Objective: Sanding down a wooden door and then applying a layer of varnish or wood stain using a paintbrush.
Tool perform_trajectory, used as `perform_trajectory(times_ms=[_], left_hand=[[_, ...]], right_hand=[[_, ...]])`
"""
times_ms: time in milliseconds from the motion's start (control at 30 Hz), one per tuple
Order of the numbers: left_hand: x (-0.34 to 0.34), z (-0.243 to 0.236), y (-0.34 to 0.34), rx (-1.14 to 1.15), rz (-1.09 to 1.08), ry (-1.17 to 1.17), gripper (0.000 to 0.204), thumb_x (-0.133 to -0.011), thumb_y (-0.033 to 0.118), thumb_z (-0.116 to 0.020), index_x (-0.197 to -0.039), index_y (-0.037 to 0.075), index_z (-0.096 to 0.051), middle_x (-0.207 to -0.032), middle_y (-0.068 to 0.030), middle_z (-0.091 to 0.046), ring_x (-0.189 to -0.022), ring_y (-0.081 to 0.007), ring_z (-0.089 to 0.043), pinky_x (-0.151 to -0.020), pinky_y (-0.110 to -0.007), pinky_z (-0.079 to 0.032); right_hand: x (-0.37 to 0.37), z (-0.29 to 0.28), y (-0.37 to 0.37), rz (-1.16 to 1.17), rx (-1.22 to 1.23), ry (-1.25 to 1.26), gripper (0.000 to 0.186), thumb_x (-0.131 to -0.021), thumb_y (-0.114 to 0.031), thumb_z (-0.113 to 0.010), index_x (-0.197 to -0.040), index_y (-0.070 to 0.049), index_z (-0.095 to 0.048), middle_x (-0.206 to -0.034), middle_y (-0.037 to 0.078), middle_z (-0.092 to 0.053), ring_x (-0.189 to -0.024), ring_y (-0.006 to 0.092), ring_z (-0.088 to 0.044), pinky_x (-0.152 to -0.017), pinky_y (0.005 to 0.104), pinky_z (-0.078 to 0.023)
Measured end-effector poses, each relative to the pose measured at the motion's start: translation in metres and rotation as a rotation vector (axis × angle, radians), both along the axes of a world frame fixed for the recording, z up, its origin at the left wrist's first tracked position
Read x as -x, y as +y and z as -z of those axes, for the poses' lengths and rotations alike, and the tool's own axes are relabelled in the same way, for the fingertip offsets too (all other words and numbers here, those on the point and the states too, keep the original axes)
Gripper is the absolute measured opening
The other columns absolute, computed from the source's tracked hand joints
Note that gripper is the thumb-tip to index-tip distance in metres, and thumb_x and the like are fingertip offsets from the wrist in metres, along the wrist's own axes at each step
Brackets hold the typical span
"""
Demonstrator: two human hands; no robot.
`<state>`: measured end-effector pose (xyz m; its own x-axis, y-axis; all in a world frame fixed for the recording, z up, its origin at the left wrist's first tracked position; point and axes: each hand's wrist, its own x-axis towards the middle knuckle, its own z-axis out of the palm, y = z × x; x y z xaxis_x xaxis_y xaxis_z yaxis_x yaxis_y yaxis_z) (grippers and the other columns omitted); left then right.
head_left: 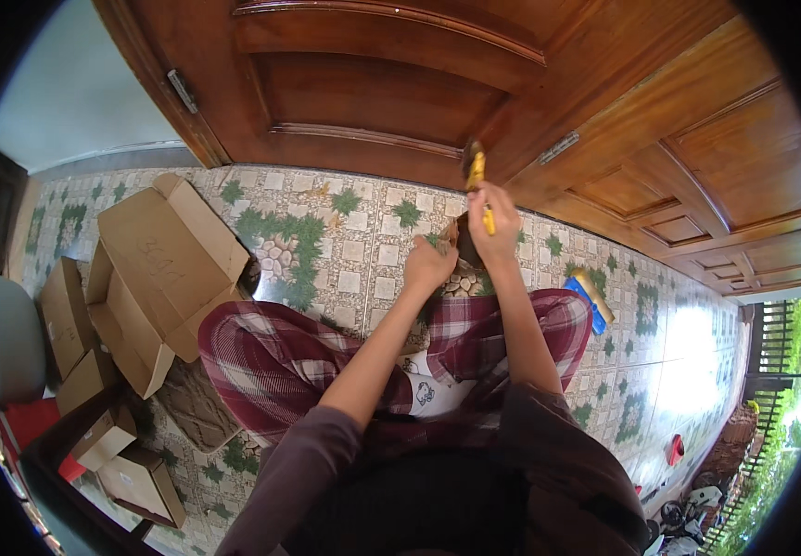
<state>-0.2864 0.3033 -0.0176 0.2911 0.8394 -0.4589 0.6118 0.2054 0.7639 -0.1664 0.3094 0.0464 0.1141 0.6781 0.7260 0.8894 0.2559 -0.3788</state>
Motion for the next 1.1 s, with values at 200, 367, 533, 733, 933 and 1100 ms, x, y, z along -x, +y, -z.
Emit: perform_trajectory(times_ms=[200, 367, 533, 733, 933, 1100], left_hand=[[-0.019, 0.028, 0.022, -0.191, 0.046, -0.1, 0.059, -0.081, 0.022, -0.058, -0.133, -0.002, -0.045, -0.101, -0.0286, -0.065, -0.09, -0.0435, -0.066, -0.077, -0.045, -0.056], [0.02, 0.027, 0.038, 0.468, -0.068, -0.39, 0.038, -0.083, 0.01, -0.06, -0.119, 0.0, -0.055, -0.102, -0.018, -0.064, -0.074, -0.0321, -0.07, -0.054, -0.038, -0.061], [0.103, 0.025, 0.046, 0.125, 0.089, -0.342, 0.042, -0.091, 0.028, -0.062, -0.112, -0.008, -0.055, -0.103, -0.022, -0.063, -0.075, -0.037, -0.069, -0.052, -0.039, -0.062], [0.157, -0.021, 0.072, 0.325, -0.232, -0.203, 0.031, -0.087, -0.002, -0.049, -0.117, -0.005, -0.055, -0.111, -0.022, -0.06, -0.083, -0.0364, -0.068, -0.059, -0.04, -0.064], [0.205, -0.028, 0.074, 0.376, -0.306, -0.263, 0.053, -0.085, -0.008, -0.044, -0.137, -0.003, -0.038, -0.12, -0.0261, -0.055, -0.087, -0.0366, -0.069, -0.071, -0.038, -0.063], [0.197, -0.03, 0.066, 0.355, -0.261, -0.303, 0.057, -0.085, -0.006, -0.049, -0.138, -0.003, -0.028, -0.121, -0.0266, -0.055, -0.082, -0.0361, -0.069, -0.07, -0.036, -0.063]], right_hand=[[0.014, -0.006, 0.004, 0.015, -0.122, 0.307, 0.019, -0.087, -0.002, -0.058, -0.104, 0.005, -0.064, -0.094, 0.019, -0.065, -0.079, 0.0275, -0.069, -0.071, 0.0345, -0.055], [0.009, 0.014, 0.013, 0.117, -0.005, 0.324, 0.02, -0.092, -0.009, -0.055, -0.099, 0.007, -0.067, -0.088, 0.019, -0.069, -0.077, 0.0218, -0.071, -0.067, 0.0291, -0.053], [0.031, -0.021, 0.014, 0.093, -0.156, 0.553, 0.018, -0.088, -0.008, -0.059, -0.097, 0.005, -0.067, -0.086, 0.021, -0.068, -0.08, 0.0343, -0.069, -0.072, 0.0372, -0.054], [0.033, 0.023, 0.034, 0.197, -0.123, 0.602, 0.017, -0.087, -0.008, -0.058, -0.09, 0.006, -0.066, -0.076, 0.024, -0.065, -0.067, 0.0356, -0.065, -0.06, 0.0387, -0.05], [0.055, -0.03, 0.029, 0.246, -0.046, 0.483, 0.016, -0.086, -0.008, -0.057, -0.084, 0.007, -0.064, -0.072, 0.023, -0.063, -0.066, 0.038, -0.064, -0.058, 0.0414, -0.049], [0.074, -0.017, 0.057, 0.343, -0.07, 0.054, 0.017, -0.083, -0.008, -0.058, -0.074, 0.005, -0.059, -0.073, 0.026, -0.061, -0.056, 0.0387, -0.063, -0.053, 0.0424, -0.054]])
